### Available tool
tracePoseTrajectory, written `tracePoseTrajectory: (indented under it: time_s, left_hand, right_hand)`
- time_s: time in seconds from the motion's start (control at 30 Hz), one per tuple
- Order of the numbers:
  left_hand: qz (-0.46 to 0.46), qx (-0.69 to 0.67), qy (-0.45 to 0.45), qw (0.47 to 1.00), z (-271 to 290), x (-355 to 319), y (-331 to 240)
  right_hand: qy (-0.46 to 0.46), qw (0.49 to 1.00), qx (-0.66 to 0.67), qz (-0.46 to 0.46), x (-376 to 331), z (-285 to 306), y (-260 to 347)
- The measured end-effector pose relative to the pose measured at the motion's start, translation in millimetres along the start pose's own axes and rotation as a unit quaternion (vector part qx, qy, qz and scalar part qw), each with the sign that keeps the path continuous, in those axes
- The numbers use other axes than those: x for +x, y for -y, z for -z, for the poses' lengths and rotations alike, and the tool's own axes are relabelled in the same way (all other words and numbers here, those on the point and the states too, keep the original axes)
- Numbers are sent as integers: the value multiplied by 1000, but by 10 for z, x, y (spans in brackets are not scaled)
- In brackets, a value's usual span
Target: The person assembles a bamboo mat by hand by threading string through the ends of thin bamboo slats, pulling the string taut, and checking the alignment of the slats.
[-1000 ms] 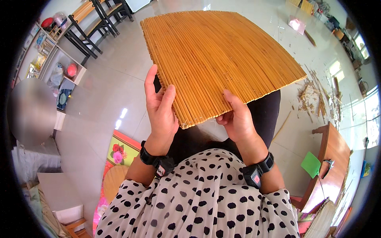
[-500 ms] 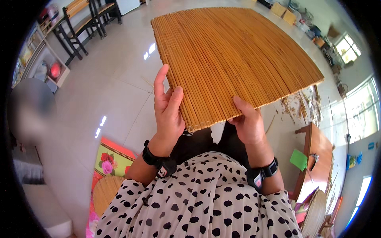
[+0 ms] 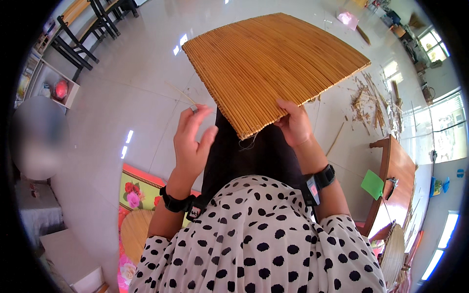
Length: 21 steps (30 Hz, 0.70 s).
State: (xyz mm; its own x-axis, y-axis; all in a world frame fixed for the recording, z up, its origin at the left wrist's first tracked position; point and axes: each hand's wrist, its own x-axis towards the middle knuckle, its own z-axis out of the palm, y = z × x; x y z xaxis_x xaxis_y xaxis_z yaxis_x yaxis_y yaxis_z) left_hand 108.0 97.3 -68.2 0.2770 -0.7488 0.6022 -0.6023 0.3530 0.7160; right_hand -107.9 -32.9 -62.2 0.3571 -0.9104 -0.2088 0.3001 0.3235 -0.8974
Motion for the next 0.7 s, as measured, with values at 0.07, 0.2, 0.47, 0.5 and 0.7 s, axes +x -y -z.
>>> tracePoseTrajectory:
  time_s: [0.07, 0.2, 0.47, 0.5, 0.7]
  left_hand:
    - [-18, 5, 73, 997, -93, 19, -44]
    - [-30, -9, 121, 992, -517, 22, 103]
    - [-13, -36, 139, 990, -1062, 147, 306]
    - [-14, -38, 149, 988, -1100, 169, 314]
    - [-25, -27, 166, 985, -1212, 294, 322]
  right_hand:
    - [5, 1000, 9, 0, 123, 23, -109]
    - [5, 999, 35, -14, 331, 157, -203]
    - [-86, 993, 49, -59, 520, 610, -274]
    - [-95, 991, 55, -70, 522, 651, -278]
    - [-134, 978, 115, -107, 537, 711, -297]
